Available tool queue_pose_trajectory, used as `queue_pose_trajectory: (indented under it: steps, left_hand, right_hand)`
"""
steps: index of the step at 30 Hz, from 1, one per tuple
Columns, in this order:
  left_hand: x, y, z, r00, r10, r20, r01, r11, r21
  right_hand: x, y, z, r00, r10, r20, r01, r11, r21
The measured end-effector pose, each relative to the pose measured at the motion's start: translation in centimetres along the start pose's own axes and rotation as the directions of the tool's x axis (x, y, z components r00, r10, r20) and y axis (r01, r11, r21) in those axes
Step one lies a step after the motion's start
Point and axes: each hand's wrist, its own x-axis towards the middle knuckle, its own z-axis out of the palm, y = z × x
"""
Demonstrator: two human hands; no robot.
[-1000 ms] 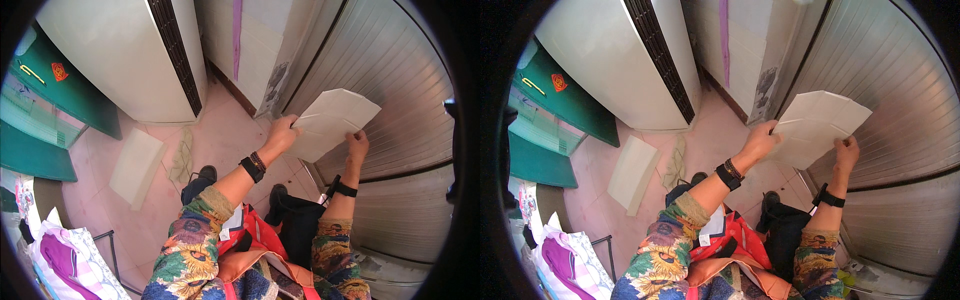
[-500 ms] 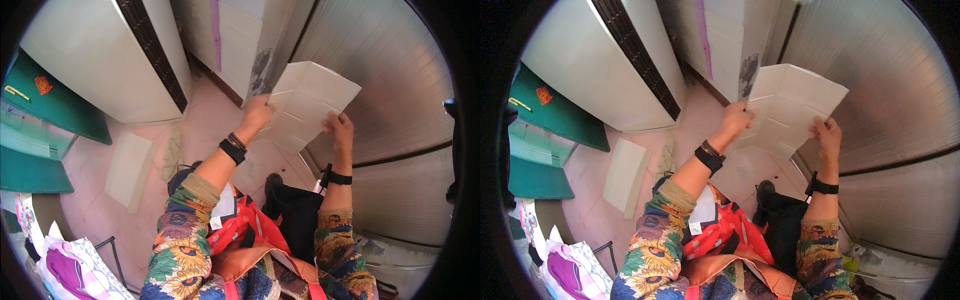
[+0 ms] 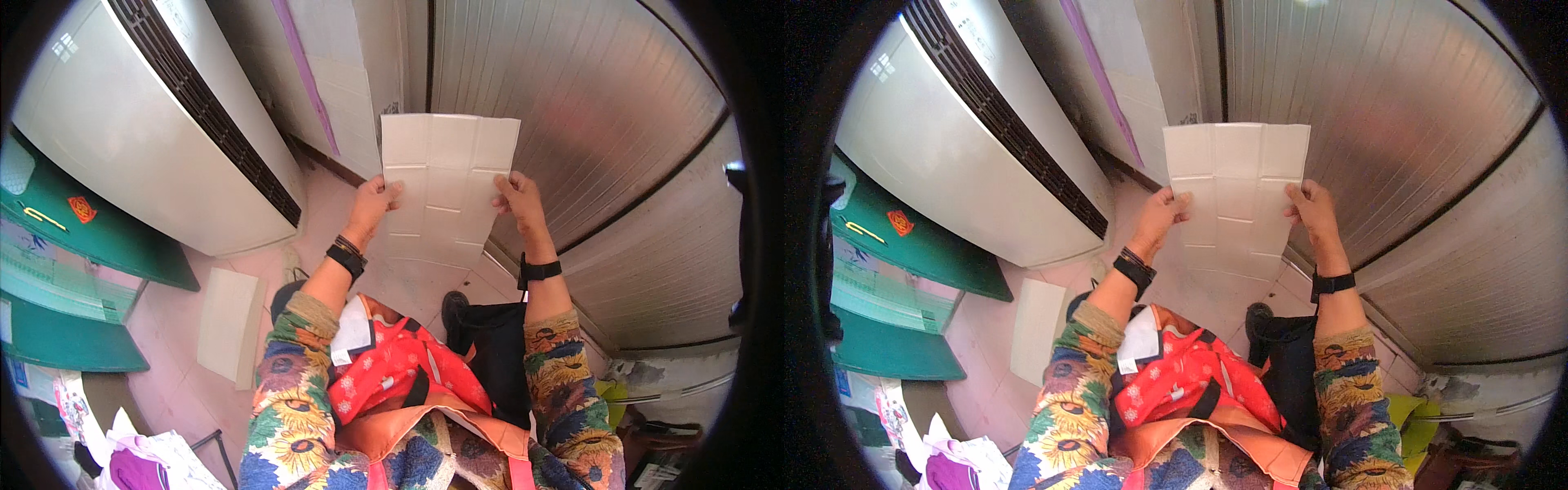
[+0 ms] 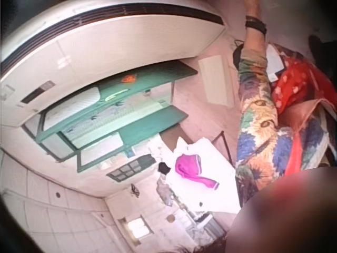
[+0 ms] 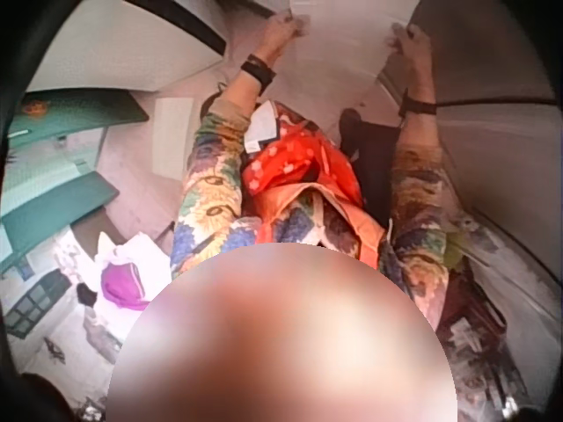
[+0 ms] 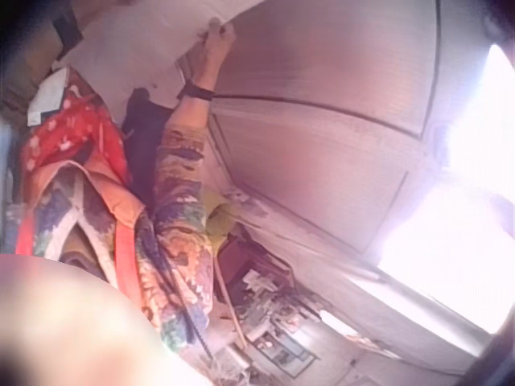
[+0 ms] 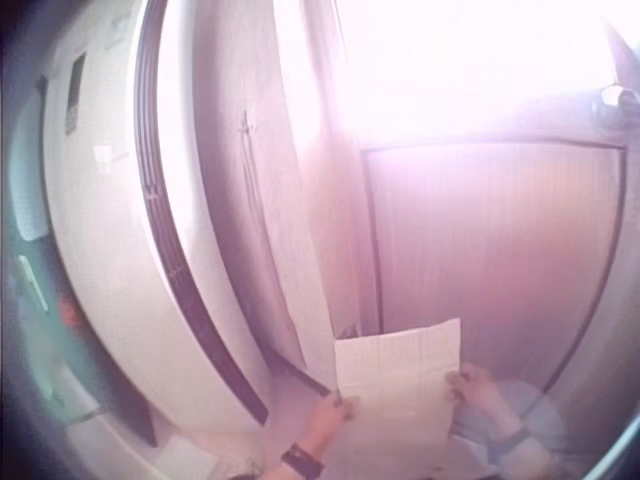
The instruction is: The person wipes a section of the wall with a cloth, then repeatedly picks up white rectangular wall panels, aligns them against the wall, and presses them into place. The person handles the panels one at a time, adjusting their position and smoothing them against the surface.
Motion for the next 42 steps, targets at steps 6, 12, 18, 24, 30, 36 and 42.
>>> queue_pose_trajectory:
  steps: [6, 12, 18, 24, 30, 36, 42]
  left_hand:
    - [-0.8, -0.5, 0.2, 0.996, 0.091, 0.014, -0.092, 0.993, 0.079]
    - [-0.2, 0.1, -1.5, 0.971, 0.210, -0.110, -0.208, 0.978, 0.029]
    - [0.0, 2.4, -3.2, 0.908, 0.258, -0.330, -0.258, 0.965, 0.046]
    - [1.5, 5.7, -0.9, 0.919, 0.257, -0.301, -0.287, 0.956, -0.060]
    - [1.4, 5.1, -0.2, 0.941, 0.149, -0.304, -0.153, 0.988, 0.011]
    - [1.4, 5.2, -2.5, 0.949, 0.184, -0.254, -0.200, 0.979, -0.038]
    - [-0.8, 5.4, -5.9, 0.900, 0.292, -0.322, -0.322, 0.946, -0.042]
  right_hand:
    - [0.3, -0.9, 0.9, 0.995, -0.069, -0.077, 0.074, 0.995, 0.066]
    - [0.6, -3.0, -0.9, 0.927, -0.196, -0.319, 0.212, 0.977, 0.014]
    - [1.0, -1.5, -2.2, 0.827, -0.221, -0.517, 0.111, 0.966, -0.235]
    - [2.1, -1.8, -0.9, 0.866, -0.232, -0.443, 0.139, 0.963, -0.232]
    - [2.0, -3.9, 3.8, 0.921, -0.045, -0.388, 0.026, 0.998, -0.053]
    - [3.9, -5.3, 8.0, 0.941, -0.159, -0.300, 0.155, 0.987, -0.036]
    - [5.4, -5.8, 14.2, 0.960, -0.215, -0.178, 0.194, 0.973, -0.128]
